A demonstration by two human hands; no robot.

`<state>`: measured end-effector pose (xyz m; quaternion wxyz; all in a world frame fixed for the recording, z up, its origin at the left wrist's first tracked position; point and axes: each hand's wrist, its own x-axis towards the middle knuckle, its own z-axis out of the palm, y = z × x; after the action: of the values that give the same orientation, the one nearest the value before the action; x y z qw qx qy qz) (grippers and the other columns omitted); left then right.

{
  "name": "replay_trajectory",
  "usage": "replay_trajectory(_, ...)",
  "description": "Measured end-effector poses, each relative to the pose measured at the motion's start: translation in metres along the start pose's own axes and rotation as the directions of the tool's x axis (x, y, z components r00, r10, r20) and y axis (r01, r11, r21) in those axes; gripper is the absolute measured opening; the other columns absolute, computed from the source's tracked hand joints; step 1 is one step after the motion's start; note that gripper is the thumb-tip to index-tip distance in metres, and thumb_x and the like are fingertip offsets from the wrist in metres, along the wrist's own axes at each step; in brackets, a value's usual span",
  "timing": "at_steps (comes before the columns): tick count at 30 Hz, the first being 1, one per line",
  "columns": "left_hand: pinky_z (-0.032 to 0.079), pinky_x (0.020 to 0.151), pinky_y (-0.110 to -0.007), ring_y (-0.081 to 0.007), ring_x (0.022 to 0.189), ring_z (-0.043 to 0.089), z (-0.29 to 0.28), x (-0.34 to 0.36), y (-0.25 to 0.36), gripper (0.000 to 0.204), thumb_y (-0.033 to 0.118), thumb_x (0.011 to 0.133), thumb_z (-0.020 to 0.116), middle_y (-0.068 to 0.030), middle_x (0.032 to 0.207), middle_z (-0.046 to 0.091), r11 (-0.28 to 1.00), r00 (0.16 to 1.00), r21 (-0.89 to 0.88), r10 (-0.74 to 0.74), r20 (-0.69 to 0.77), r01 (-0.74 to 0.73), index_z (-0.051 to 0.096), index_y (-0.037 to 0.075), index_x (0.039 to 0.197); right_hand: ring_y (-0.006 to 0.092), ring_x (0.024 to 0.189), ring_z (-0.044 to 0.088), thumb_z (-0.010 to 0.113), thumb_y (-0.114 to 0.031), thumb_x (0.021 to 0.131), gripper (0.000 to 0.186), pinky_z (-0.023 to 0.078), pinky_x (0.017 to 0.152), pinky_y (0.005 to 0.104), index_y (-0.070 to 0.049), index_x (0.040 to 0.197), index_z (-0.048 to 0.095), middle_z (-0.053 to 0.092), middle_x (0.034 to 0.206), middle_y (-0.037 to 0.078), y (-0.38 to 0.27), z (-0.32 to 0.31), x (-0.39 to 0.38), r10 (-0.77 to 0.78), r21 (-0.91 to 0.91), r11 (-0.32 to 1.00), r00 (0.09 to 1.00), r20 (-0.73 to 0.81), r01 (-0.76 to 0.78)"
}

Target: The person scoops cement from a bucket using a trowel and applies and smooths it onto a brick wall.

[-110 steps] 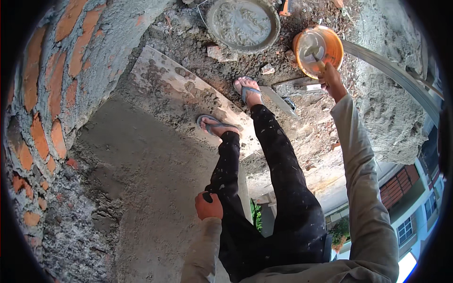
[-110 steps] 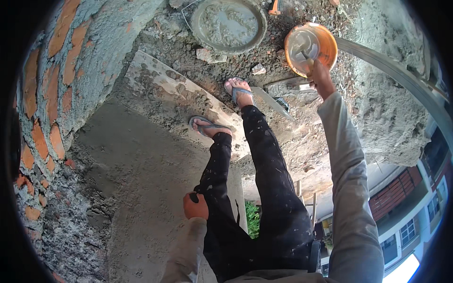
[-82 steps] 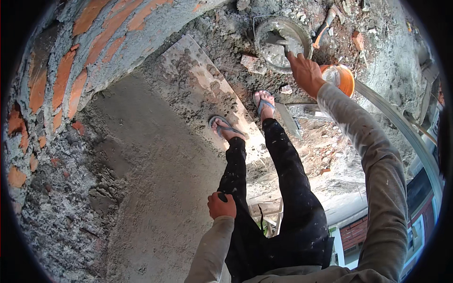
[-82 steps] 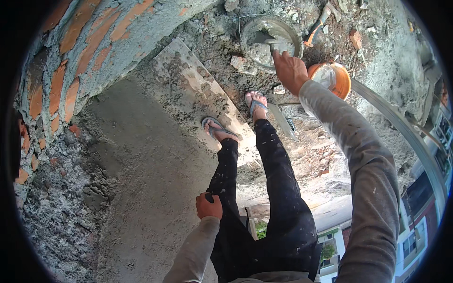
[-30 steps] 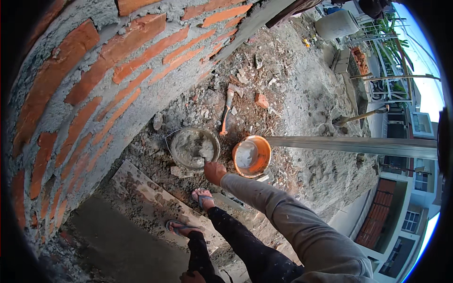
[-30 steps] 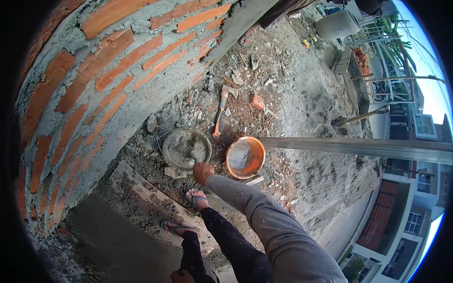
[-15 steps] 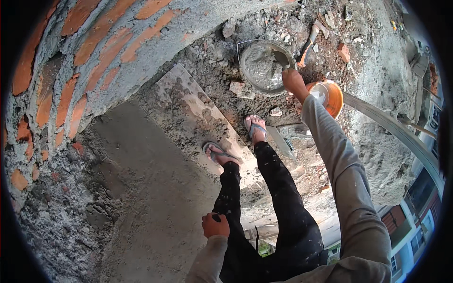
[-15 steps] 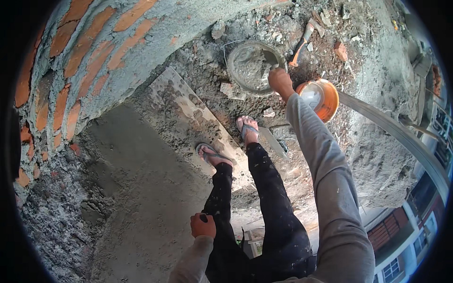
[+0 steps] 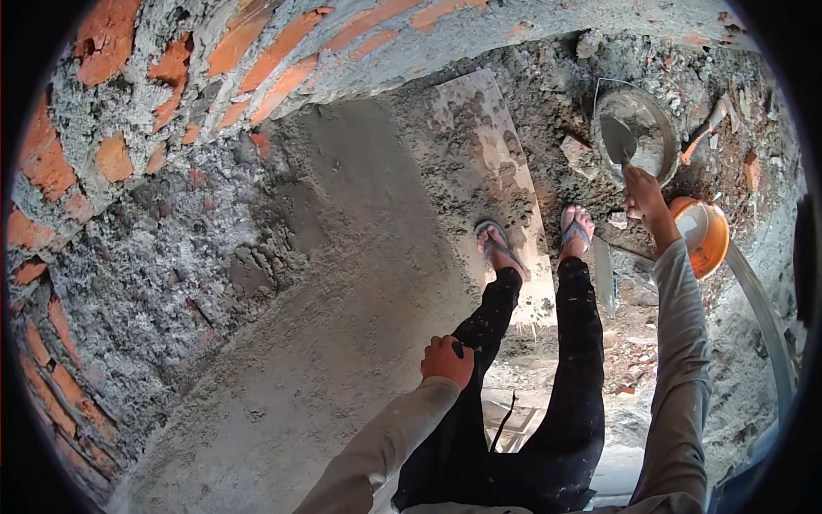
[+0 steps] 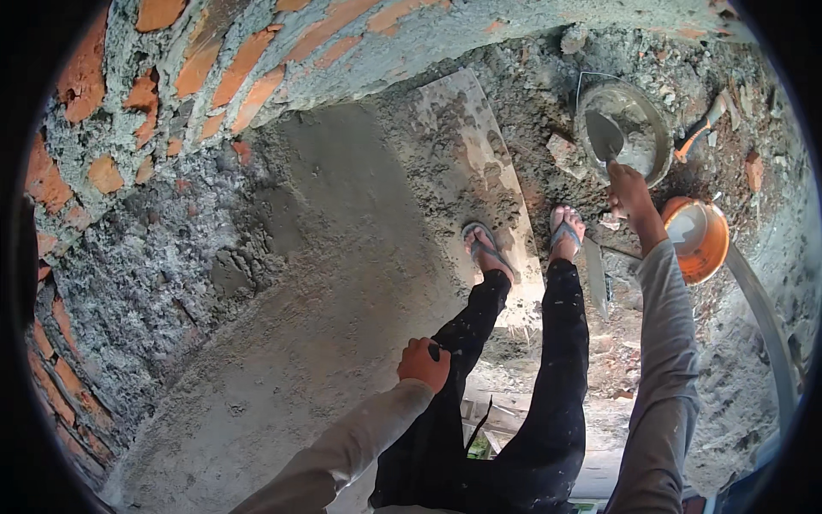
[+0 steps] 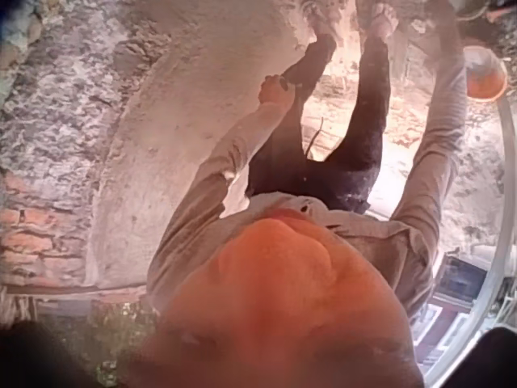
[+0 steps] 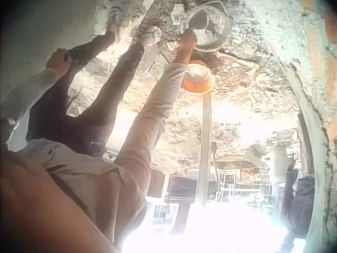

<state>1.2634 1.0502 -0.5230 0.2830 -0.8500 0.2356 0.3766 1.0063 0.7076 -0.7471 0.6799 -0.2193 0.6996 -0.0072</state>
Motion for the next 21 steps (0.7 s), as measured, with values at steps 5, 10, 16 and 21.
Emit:
replay_trajectory(5, 0.049, 0.08, -0.046, -0.0299, 0.101, 0.055, -0.007, -0.002, -0.014, 0.032, 0.034, 0.08, 0.061, -0.0094, 0.105, 0.055, 0.999, 1.0, -0.031, 0.02, -0.002, -0.021, 0.058, 0.011, 0.101, 0.011, 0.044, 0.04, 0.053, -0.044, 0.091, 0.033, 0.031, 0.036, 0.0261, -0.012, 0.095, 0.058, 0.046, 0.063, 0.002, -0.001, -0.006, 0.047, 0.066, -0.038, 0.997, 0.998, 0.005, -0.066)
replay_trajectory(10, 0.049, 0.081, -0.047, -0.0305, 0.1, 0.056, 0.001, -0.008, -0.007, 0.028, 0.033, 0.078, 0.062, -0.0091, 0.103, 0.055, 0.996, 1.0, -0.093, -0.005, 0.023, 0.007, 0.059, 0.012, 0.097, 0.0163, 0.041, 0.049, 0.051, -0.039, 0.094, 0.034, 0.036, 0.038, 0.03, -0.006, 0.094, 0.061, 0.053, 0.059, 0.006, 0.044, -0.077, 0.058, -0.321, -0.499, 0.834, 0.942, -0.094, 0.235)
replay_trajectory(16, 0.049, 0.081, -0.047, -0.0305, 0.099, 0.056, 0.002, -0.012, -0.006, 0.024, 0.031, 0.078, 0.063, -0.0091, 0.102, 0.055, 0.99, 0.999, -0.139, -0.025, 0.041, 0.031, 0.06, 0.013, 0.095, 0.0447, 0.091, 0.06, 0.041, -0.033, 0.094, 0.037, 0.046, 0.079, 0.0528, -0.001, 0.1, 0.058, 0.063, 0.092, 0.027, 0.031, -0.058, 0.106, -0.644, -0.871, 0.438, 0.754, -0.13, 0.223)
replay_trajectory(21, 0.05, 0.08, -0.046, -0.0297, 0.099, 0.056, 0.002, -0.009, -0.027, 0.026, 0.031, 0.078, 0.063, -0.0085, 0.102, 0.055, 0.994, 0.999, -0.1, -0.043, -0.008, 0.042, 0.059, 0.013, 0.096, 0.0536, 0.089, 0.058, 0.034, -0.023, 0.093, 0.03, 0.047, 0.08, 0.0569, -0.004, 0.112, 0.048, 0.063, 0.09, 0.032, 0.039, 0.054, 0.093, -0.587, -0.892, 0.417, 0.801, -0.12, 0.172)
